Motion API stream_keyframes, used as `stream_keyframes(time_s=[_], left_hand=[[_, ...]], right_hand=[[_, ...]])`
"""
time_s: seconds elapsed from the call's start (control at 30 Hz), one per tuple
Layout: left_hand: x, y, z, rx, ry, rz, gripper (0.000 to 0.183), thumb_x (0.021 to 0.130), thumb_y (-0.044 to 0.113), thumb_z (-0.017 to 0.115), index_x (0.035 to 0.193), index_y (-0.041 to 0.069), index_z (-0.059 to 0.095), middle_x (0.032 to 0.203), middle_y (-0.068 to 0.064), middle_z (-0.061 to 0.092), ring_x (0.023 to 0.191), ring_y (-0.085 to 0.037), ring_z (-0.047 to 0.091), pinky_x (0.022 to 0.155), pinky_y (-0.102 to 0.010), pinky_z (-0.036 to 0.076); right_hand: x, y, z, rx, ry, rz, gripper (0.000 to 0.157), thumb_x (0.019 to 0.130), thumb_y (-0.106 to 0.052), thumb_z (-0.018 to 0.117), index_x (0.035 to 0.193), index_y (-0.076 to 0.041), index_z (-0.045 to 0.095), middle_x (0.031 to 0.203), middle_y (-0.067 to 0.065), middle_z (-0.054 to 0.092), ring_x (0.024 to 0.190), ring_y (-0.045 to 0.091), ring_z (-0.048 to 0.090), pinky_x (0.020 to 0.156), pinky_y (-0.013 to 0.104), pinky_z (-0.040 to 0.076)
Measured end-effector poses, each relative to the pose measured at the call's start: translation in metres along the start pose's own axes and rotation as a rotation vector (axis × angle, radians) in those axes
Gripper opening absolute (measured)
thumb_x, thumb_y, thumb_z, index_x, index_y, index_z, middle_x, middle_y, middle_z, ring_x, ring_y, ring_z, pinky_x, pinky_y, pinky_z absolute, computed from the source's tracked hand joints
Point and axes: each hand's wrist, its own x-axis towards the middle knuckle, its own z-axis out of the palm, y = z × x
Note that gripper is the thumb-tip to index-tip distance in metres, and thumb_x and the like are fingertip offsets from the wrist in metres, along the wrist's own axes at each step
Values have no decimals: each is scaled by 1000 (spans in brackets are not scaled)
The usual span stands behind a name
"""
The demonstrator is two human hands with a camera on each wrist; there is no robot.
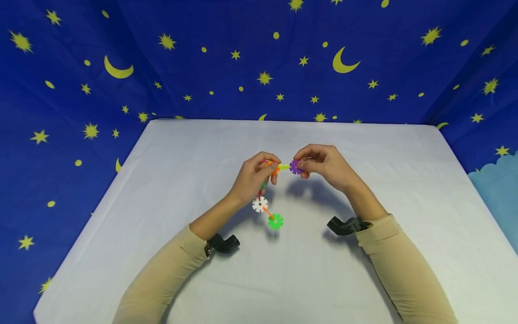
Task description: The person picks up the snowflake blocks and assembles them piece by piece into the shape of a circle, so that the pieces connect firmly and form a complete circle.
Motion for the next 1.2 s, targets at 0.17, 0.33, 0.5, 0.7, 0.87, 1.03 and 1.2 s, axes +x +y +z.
stream_keyframes(time_s=[0.17,0.33,0.5,0.7,0.87,1.03,1.2], left_hand=[[0,2,1,-136,-4,-67,24,97,16,51,111,-2,58,66,-14,59,41,-17,37,34,-27,30],[1,2,2,-161,-2,-90,25,97,14,50,112,-4,57,65,-12,59,41,-17,37,34,-26,30],[0,0,3,-136,-10,-81,21,97,14,50,110,0,59,65,-14,59,41,-18,37,35,-26,30],[0,-1,2,-106,-17,-67,20,98,17,51,111,4,61,66,-15,59,41,-20,37,35,-28,31],[0,-1,2,-72,-9,-26,23,99,17,50,112,1,61,66,-15,59,40,-20,37,34,-29,32],[-2,-4,3,-5,-5,20,21,100,21,49,107,7,62,63,-13,56,37,-20,35,33,-31,31],[-3,-4,4,29,4,29,20,101,23,49,105,10,64,62,-13,53,36,-20,33,32,-31,30]], right_hand=[[1,1,0,17,-1,5,16,90,-4,62,105,1,66,84,21,66,65,26,62,66,37,56],[1,0,2,44,-7,14,16,90,-4,63,105,3,65,84,21,66,64,25,62,66,37,56],[1,0,4,58,-12,23,17,90,-6,64,104,3,66,83,20,67,63,24,62,66,38,56],[0,1,5,76,12,16,17,89,-6,67,103,5,66,83,20,67,63,24,63,66,37,57],[-1,0,8,99,33,-3,18,89,-6,68,102,6,67,87,21,67,62,24,65,65,37,57],[-1,0,12,101,60,-43,16,88,-3,68,100,8,67,90,22,67,62,24,66,64,36,57],[-2,1,14,87,63,-57,14,87,-1,69,98,8,68,89,22,66,62,25,66,64,37,57]])
